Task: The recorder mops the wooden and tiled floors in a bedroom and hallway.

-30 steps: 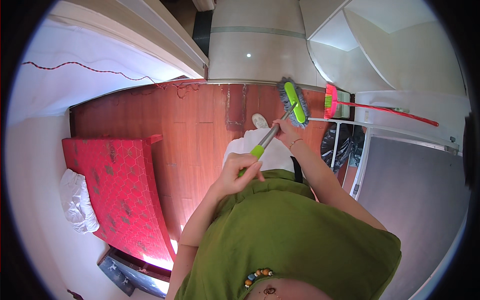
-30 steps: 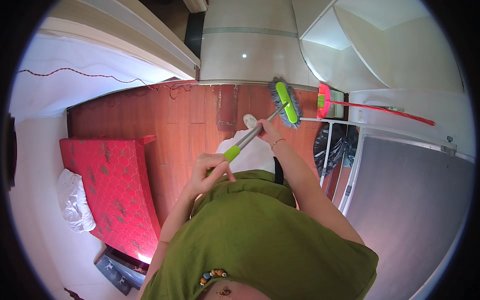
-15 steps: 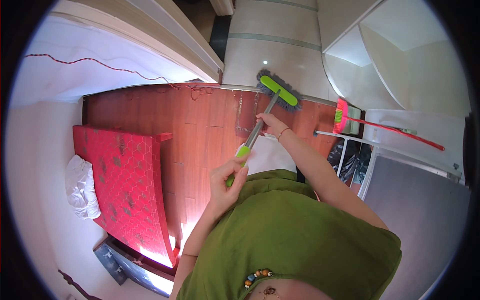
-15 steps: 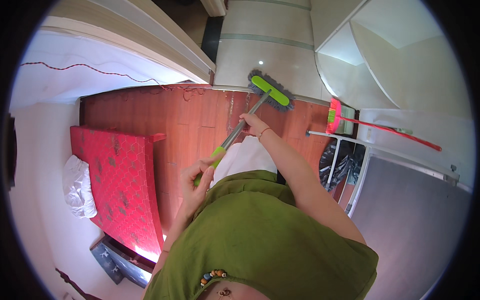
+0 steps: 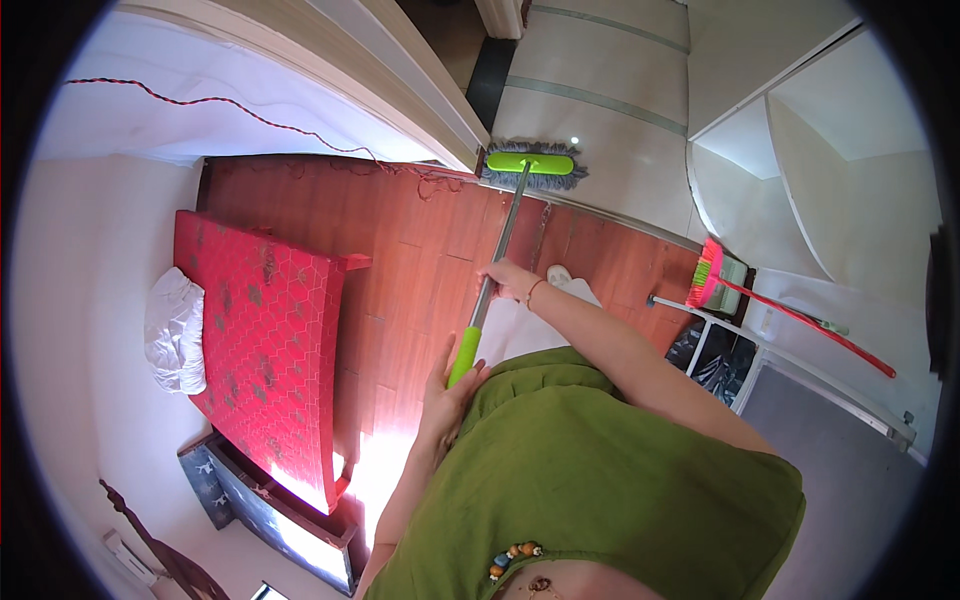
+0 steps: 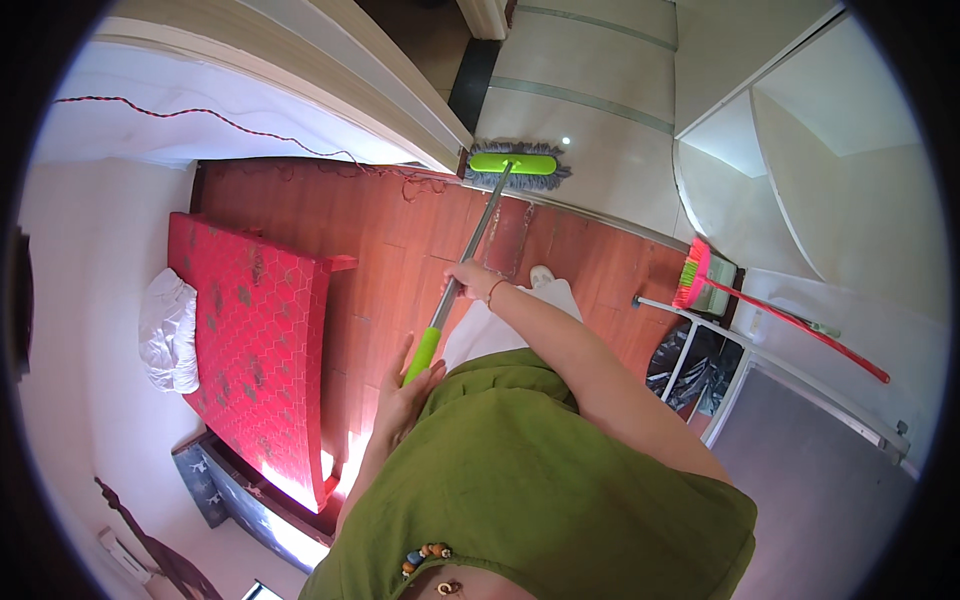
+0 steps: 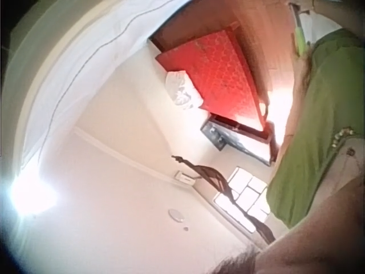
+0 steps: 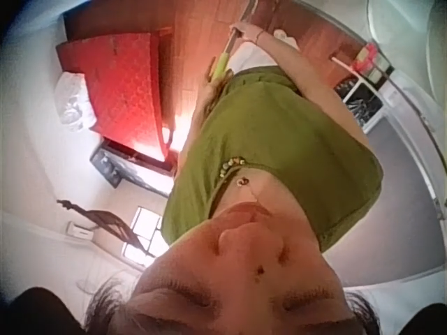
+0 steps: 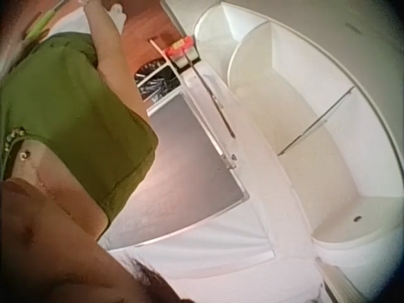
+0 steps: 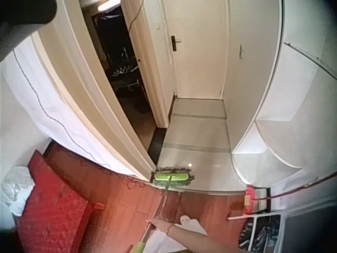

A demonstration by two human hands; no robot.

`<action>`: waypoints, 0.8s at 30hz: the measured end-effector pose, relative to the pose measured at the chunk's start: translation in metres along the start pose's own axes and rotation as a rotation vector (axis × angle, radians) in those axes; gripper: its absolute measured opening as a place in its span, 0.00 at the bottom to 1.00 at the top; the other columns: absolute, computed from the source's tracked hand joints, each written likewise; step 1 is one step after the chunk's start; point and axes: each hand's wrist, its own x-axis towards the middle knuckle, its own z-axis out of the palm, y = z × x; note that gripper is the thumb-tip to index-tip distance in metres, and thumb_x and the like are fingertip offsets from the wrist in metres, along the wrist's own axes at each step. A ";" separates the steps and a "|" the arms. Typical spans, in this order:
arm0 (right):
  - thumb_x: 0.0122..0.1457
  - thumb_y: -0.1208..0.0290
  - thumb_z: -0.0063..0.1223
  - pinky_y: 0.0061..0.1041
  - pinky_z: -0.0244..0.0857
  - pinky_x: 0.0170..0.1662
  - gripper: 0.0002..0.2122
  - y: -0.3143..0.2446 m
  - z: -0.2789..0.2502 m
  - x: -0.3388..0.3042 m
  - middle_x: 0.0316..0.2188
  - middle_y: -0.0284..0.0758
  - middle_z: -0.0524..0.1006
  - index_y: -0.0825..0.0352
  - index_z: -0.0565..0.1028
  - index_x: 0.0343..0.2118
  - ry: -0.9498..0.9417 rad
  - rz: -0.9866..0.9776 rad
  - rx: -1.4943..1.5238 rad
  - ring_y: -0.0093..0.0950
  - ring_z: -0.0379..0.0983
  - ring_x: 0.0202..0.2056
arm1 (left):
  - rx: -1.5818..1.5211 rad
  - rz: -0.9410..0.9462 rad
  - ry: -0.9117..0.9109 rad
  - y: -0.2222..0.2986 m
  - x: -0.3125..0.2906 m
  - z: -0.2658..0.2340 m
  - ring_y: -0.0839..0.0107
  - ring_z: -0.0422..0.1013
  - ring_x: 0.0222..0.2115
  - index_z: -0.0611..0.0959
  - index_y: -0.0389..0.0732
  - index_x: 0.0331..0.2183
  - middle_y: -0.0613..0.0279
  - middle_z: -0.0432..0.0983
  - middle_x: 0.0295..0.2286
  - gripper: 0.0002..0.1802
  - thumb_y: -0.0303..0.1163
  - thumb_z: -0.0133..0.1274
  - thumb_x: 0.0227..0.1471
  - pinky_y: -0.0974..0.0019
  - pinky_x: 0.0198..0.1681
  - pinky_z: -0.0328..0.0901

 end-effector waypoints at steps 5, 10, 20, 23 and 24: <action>0.52 0.79 0.46 0.38 0.71 0.26 0.05 -0.058 -0.019 -0.001 0.17 0.39 0.69 0.70 0.68 0.20 0.107 -0.126 0.015 0.33 0.71 0.21 | -0.036 -0.034 -0.143 0.007 0.045 0.048 0.52 0.64 0.49 0.46 0.43 0.60 0.42 0.53 0.54 0.40 0.17 0.45 0.52 0.60 0.53 0.64; 0.49 0.82 0.42 0.30 0.68 0.21 0.06 -0.097 -0.044 -0.011 0.14 0.39 0.67 0.69 0.66 0.18 0.114 -0.173 0.089 0.32 0.67 0.16 | -0.029 -0.053 -0.209 0.016 0.054 0.104 0.50 0.64 0.49 0.47 0.40 0.60 0.43 0.52 0.54 0.39 0.16 0.45 0.51 0.60 0.51 0.66; 0.48 0.82 0.42 0.31 0.62 0.18 0.05 -0.058 0.004 -0.061 0.14 0.37 0.64 0.67 0.65 0.18 0.195 0.012 0.318 0.31 0.63 0.14 | -0.870 -0.454 -0.153 0.049 0.004 0.075 0.51 0.71 0.42 0.58 0.34 0.51 0.48 0.63 0.38 0.21 0.26 0.41 0.56 0.81 0.11 0.65; 0.48 0.82 0.42 0.31 0.62 0.18 0.05 -0.069 0.005 -0.060 0.13 0.36 0.64 0.67 0.65 0.19 0.211 -0.060 0.311 0.30 0.63 0.15 | -0.821 -0.438 -0.215 0.057 0.016 0.085 0.56 0.75 0.33 0.61 0.35 0.41 0.55 0.64 0.29 0.12 0.28 0.42 0.57 0.80 0.05 0.58; 0.49 0.81 0.42 0.31 0.62 0.18 0.04 -0.073 0.001 -0.055 0.13 0.36 0.64 0.67 0.65 0.19 0.208 -0.071 0.345 0.30 0.63 0.15 | -0.734 -0.432 -0.210 0.062 0.019 0.091 0.61 0.76 0.30 0.63 0.35 0.35 0.57 0.64 0.26 0.09 0.28 0.44 0.57 0.79 0.04 0.56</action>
